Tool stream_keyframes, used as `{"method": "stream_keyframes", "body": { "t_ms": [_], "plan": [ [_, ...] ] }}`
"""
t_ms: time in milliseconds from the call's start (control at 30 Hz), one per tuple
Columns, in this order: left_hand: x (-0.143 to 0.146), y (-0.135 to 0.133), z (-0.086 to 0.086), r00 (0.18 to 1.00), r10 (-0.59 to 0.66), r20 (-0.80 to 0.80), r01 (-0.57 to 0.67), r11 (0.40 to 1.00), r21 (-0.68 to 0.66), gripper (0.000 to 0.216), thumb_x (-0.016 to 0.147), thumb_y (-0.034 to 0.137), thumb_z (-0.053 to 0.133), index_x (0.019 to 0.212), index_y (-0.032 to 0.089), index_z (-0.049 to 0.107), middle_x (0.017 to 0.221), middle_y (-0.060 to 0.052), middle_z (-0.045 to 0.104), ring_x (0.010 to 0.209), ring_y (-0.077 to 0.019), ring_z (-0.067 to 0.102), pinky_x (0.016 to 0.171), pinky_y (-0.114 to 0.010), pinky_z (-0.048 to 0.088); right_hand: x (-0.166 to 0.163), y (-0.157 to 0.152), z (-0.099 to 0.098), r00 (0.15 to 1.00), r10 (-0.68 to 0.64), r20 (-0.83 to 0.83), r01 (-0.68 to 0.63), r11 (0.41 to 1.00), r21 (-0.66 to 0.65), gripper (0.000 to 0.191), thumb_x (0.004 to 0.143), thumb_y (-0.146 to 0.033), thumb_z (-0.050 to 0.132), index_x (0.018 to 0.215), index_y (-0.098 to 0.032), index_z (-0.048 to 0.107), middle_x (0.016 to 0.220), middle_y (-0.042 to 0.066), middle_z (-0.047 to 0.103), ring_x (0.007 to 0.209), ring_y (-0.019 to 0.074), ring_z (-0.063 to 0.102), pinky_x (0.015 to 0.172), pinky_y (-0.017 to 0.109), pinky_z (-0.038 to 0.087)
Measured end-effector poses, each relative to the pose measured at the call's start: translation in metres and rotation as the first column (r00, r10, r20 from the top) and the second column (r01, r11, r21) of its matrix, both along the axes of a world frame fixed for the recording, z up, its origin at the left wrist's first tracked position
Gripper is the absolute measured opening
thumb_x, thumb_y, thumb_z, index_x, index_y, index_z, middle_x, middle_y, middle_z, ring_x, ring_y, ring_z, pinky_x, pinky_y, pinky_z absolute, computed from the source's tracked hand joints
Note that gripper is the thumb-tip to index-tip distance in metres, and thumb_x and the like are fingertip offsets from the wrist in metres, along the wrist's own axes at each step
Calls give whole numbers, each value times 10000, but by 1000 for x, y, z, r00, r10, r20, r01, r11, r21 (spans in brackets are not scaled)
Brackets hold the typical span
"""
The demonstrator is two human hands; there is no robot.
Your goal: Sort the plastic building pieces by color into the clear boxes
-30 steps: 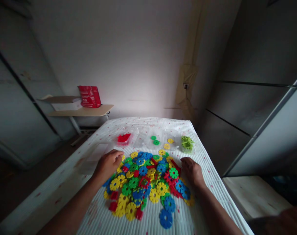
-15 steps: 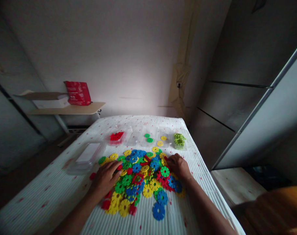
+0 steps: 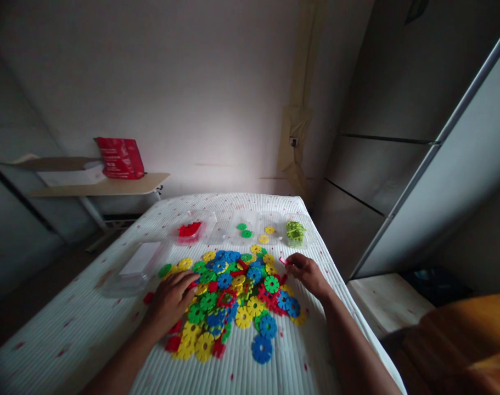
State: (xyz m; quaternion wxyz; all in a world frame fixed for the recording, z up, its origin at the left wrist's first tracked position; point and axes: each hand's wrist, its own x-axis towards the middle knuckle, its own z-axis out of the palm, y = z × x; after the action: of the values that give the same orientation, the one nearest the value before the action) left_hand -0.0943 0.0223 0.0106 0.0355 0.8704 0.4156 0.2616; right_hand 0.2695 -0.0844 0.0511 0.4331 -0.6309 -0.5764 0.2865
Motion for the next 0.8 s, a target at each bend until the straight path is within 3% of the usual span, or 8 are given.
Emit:
{"method": "stream_keyframes", "body": {
  "t_ms": [100,333,567,667,800],
  "plan": [
    [0,-1,1,1000,-2,2,2,1000,-6,293,831,251,459,1054,219,647,1089,-67,651,1019,-229,580,914,-394,453,-7,0,-3,994,99,45,-97,995,-37,292,775,-462,548,794,-173,585,653,9,622,581,131,544,548,244,422],
    [-1,1,-4,1000,-8,9,7,1000,25,281,827,242,479,1054,211,644,1081,-67,655,1025,-226,577,913,-398,455,-21,1,-6,926,158,343,-147,987,-57,266,770,-368,560,924,-188,681,835,48,683,696,161,602,607,241,455],
    [-1,1,-4,999,-14,32,13,999,38,264,812,225,509,1038,220,646,1066,-56,657,1005,-226,583,893,-403,464,-24,5,-15,856,124,501,-159,987,27,270,814,-336,492,885,-196,711,848,63,677,764,176,621,689,260,470],
    [-1,-2,-2,998,-11,54,9,1000,30,262,807,219,517,1032,226,650,1064,-51,657,1000,-222,584,898,-399,462,-24,5,-18,898,89,431,-116,993,37,302,810,-395,496,854,-184,708,821,71,688,751,190,631,682,275,479],
    [0,-5,-1,994,8,112,-11,1000,29,261,802,215,527,1030,227,652,1057,-50,661,1003,-217,590,905,-393,462,-22,5,-10,986,38,162,-37,999,-13,388,772,-471,510,920,-156,680,788,68,699,638,184,636,592,275,494]
  ]
}}
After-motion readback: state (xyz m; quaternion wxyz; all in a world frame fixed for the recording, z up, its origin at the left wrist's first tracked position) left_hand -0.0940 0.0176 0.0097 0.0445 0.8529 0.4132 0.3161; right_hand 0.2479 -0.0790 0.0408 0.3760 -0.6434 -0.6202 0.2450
